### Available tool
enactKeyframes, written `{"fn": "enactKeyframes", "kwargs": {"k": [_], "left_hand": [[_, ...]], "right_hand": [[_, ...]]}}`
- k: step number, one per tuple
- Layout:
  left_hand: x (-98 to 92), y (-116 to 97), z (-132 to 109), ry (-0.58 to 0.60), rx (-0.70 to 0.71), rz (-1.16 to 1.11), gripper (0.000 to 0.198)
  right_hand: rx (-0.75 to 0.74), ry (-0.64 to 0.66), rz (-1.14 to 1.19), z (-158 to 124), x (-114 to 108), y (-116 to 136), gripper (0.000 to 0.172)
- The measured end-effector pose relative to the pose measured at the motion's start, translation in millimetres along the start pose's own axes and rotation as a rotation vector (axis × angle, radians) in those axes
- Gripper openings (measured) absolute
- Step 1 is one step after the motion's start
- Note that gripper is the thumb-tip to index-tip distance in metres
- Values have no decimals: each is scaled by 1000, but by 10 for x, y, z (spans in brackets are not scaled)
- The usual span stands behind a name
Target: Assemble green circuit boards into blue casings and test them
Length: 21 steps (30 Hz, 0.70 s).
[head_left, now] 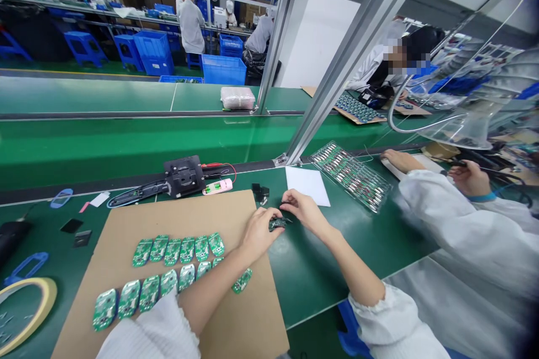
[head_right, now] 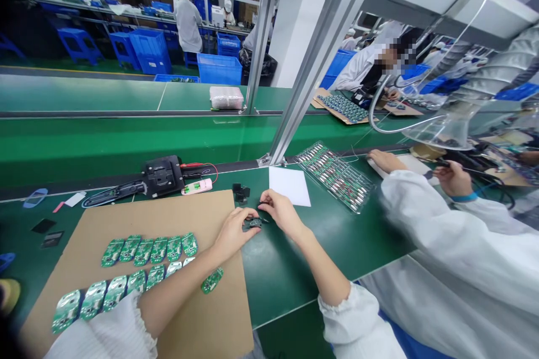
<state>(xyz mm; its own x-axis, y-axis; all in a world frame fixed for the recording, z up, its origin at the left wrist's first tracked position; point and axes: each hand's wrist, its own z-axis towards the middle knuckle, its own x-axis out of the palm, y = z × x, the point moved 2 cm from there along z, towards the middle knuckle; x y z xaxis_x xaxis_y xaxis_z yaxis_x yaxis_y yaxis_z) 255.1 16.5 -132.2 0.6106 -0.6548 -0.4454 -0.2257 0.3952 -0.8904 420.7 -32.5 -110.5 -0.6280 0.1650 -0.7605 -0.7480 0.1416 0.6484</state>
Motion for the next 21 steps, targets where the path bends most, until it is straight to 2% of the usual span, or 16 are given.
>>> {"fn": "enactKeyframes", "kwargs": {"k": [4, 7, 12, 15, 19, 21], "left_hand": [[2, -6, 4, 12, 49, 4, 26], [8, -4, 12, 10, 68, 6, 29], [27, 31, 27, -7, 41, 1, 46], [32, 40, 36, -1, 46, 8, 42], [33, 42, 39, 10, 54, 12, 27], [35, 40, 36, 17, 61, 9, 26]], "right_hand": [[-20, 25, -14, -132, -90, 100, 19], [-44, 65, -9, -208, -55, 191, 17], [-54, 63, 47, -328, 59, 252, 31], [-38, -8, 76, -430, 101, 191, 36], [42, -193, 55, -597, 192, 50, 29], [62, -236, 51, -656, 277, 37, 25]]}}
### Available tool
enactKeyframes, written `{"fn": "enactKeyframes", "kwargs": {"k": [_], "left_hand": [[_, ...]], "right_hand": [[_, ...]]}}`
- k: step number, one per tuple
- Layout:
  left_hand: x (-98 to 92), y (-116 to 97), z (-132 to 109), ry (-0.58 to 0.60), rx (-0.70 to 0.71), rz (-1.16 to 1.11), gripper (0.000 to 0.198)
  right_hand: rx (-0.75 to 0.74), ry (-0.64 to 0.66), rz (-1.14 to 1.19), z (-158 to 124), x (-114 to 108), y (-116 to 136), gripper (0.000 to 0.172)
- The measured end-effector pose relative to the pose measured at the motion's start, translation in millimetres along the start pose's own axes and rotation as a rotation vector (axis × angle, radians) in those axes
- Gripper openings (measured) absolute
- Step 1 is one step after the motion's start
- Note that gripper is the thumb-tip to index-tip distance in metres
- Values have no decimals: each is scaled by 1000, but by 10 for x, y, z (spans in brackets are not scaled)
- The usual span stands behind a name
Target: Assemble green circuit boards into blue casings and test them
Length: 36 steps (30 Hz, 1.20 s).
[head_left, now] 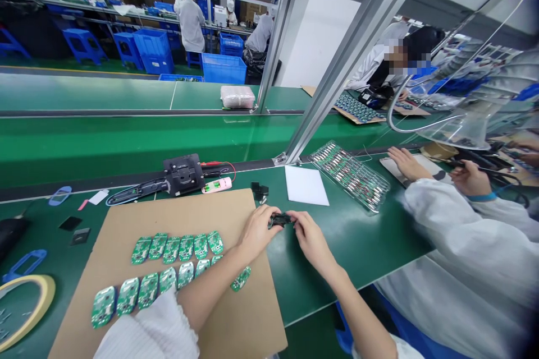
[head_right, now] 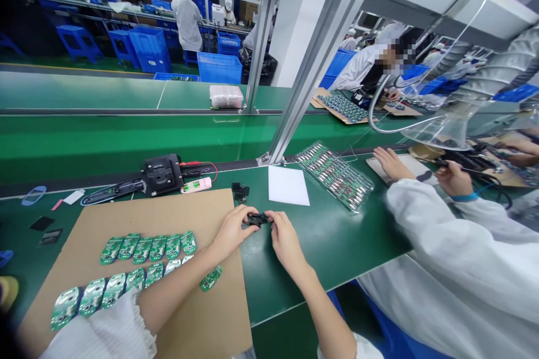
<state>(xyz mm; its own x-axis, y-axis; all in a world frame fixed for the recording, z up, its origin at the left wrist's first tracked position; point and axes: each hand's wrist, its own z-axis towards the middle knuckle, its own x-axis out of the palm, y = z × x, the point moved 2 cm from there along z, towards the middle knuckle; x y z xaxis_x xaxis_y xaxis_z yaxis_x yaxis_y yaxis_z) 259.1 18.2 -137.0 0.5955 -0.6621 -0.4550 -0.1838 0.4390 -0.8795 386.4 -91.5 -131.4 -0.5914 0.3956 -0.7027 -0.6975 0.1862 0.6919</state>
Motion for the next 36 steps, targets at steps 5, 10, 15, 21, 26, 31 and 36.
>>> {"fn": "enactKeyframes", "kwargs": {"k": [5, 10, 15, 21, 26, 31, 36], "left_hand": [[-2, -9, -16, 21, 13, -14, 30], [-3, -2, -21, 23, 7, -18, 30], [13, 17, -13, 10, -3, -23, 31], [-8, -6, -11, 14, -14, -24, 29], [8, 4, 7, 5, -30, 1, 25], [47, 2, 32, 16, -34, 47, 23], [18, -81, 39, 59, -30, 67, 29]], "right_hand": [[17, -52, 17, -76, 173, 197, 32], [8, -91, 16, -76, 156, 355, 36], [49, -145, 11, -77, 106, 250, 29], [52, -132, 75, -83, 155, 235, 33], [29, -115, 103, -83, 173, 164, 40], [-5, -99, 146, -115, 197, 170, 39], [30, -167, 195, -110, 176, 179, 35]]}}
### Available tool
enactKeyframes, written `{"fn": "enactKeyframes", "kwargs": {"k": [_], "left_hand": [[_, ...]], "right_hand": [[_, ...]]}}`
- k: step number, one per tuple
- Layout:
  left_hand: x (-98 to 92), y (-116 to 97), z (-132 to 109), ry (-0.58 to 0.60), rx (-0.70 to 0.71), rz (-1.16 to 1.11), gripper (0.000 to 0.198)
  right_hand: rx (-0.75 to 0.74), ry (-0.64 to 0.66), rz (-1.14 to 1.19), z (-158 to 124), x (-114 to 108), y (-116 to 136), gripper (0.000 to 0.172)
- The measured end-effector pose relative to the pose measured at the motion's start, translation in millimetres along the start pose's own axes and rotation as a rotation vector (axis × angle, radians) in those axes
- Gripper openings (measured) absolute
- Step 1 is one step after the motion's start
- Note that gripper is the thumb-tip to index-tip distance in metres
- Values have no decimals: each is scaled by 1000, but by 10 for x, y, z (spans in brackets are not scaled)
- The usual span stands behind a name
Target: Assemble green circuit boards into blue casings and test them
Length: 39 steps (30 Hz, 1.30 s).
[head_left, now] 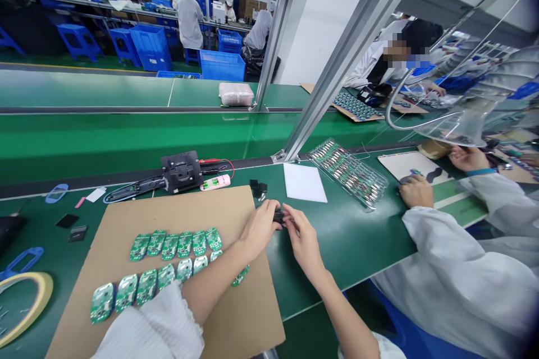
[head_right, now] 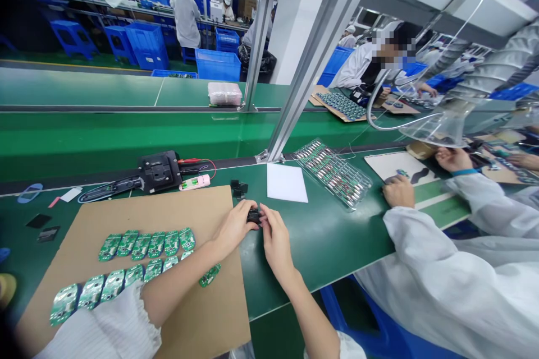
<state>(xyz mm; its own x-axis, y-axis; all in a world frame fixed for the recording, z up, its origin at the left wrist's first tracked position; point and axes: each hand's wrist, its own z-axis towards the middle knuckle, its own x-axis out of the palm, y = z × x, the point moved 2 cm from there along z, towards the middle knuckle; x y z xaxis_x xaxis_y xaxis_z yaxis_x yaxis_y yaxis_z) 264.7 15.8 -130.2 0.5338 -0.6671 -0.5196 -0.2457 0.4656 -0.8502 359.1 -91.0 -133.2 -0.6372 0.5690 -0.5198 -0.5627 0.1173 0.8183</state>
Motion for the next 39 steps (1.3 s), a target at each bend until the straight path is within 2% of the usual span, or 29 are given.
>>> {"fn": "enactKeyframes", "kwargs": {"k": [7, 11, 14, 18, 23, 26, 28, 31, 36, 39], "left_hand": [[18, 43, 6, 7, 23, -27, 41], [55, 76, -5, 14, 54, -16, 34], [54, 54, -24, 17, 62, 2, 25], [44, 20, -43, 21, 54, 14, 25], [44, 31, -44, 4, 45, 4, 22], [46, 50, -44, -18, 44, 0, 23], [53, 65, -45, -31, 51, -9, 26], [74, 90, -48, -53, 52, -32, 32], [113, 122, -44, -92, 15, -64, 47], [133, 140, -31, -99, -16, -72, 46]], "right_hand": [[48, -78, 32, -46, -3, -27, 32], [17, -48, 18, -121, 31, -28, 34], [-10, -22, -10, -68, -2, -60, 33], [-35, 6, -85, 353, -38, -120, 31], [-75, 211, -197, 1104, 194, -116, 28], [-47, 318, -239, 1311, 270, -111, 24], [-14, 374, -246, 1296, 225, -110, 23], [20, 428, -245, 1102, 71, -67, 21], [-20, 551, -243, 676, -117, 126, 16], [-25, 584, -245, 619, -180, 173, 15]]}}
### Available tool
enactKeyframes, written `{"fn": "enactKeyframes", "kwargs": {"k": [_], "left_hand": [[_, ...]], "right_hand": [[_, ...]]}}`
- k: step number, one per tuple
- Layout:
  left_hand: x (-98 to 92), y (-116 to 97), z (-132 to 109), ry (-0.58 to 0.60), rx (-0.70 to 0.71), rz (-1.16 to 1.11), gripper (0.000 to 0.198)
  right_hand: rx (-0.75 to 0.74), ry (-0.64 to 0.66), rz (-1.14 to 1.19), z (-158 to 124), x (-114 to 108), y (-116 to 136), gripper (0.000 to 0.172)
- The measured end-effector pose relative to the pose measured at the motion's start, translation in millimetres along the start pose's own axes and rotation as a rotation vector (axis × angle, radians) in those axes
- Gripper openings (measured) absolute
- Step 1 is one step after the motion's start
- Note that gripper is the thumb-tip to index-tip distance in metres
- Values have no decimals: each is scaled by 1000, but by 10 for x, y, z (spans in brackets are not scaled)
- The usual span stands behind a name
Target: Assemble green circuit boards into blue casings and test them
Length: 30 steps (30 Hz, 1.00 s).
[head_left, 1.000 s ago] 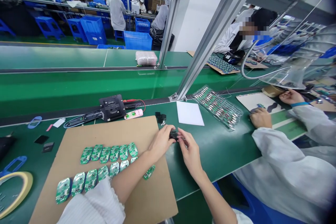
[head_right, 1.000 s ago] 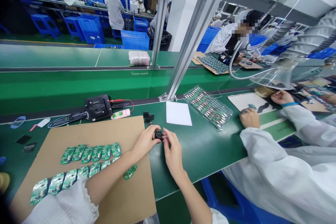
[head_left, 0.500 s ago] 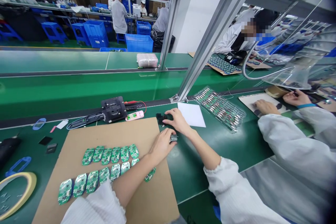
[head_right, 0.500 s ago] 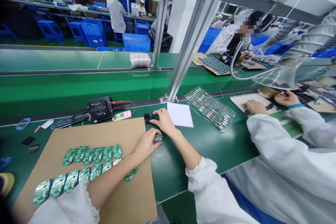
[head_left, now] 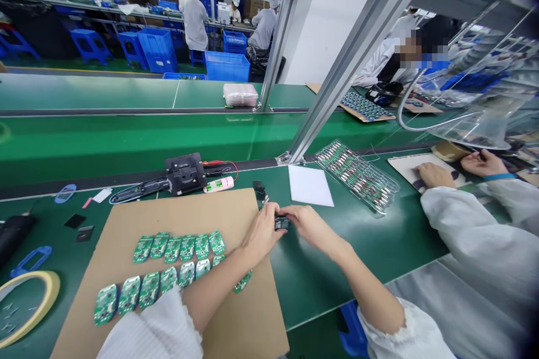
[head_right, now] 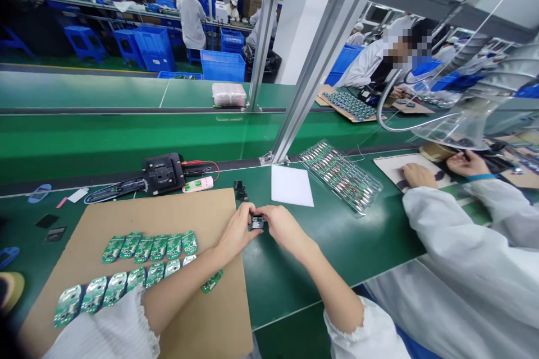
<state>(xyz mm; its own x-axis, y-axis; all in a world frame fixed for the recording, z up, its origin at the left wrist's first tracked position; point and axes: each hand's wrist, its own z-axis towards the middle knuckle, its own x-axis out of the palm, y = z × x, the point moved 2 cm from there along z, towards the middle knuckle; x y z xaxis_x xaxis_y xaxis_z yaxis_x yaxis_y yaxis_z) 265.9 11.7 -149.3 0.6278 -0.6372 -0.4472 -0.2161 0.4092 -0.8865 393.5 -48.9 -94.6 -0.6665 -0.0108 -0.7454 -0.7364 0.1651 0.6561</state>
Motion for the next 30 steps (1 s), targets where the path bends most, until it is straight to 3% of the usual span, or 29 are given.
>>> {"fn": "enactKeyframes", "kwargs": {"k": [3, 8, 11, 13, 16, 19, 24, 27, 30], "left_hand": [[5, 9, 18, 3, -12, -1, 46], [-37, -30, 36, 27, 22, 17, 32], [-59, -55, 33, 36, 35, 18, 29], [-60, -57, 25, 36, 35, 9, 31], [-47, -40, 12, 21, 28, -17, 34], [-34, -24, 2, 3, 18, -38, 37], [-32, -34, 6, -12, -18, -40, 47], [-28, -42, 17, -2, -36, -30, 48], [-25, -36, 26, 13, -27, -13, 47]], "right_hand": [[56, -35, 2, 171, -89, -57, 18], [51, -148, -9, 827, -102, -31, 23], [5, -118, 0, 1115, -20, 16, 23], [13, -96, 26, 1166, 4, -18, 20], [50, -110, 81, 1010, -38, -146, 21], [82, -125, 122, 655, -94, -227, 23], [74, -57, 144, 79, -66, -100, 26], [73, -62, 143, 30, -77, -60, 30], [115, -157, 109, 269, -93, -128, 28]]}}
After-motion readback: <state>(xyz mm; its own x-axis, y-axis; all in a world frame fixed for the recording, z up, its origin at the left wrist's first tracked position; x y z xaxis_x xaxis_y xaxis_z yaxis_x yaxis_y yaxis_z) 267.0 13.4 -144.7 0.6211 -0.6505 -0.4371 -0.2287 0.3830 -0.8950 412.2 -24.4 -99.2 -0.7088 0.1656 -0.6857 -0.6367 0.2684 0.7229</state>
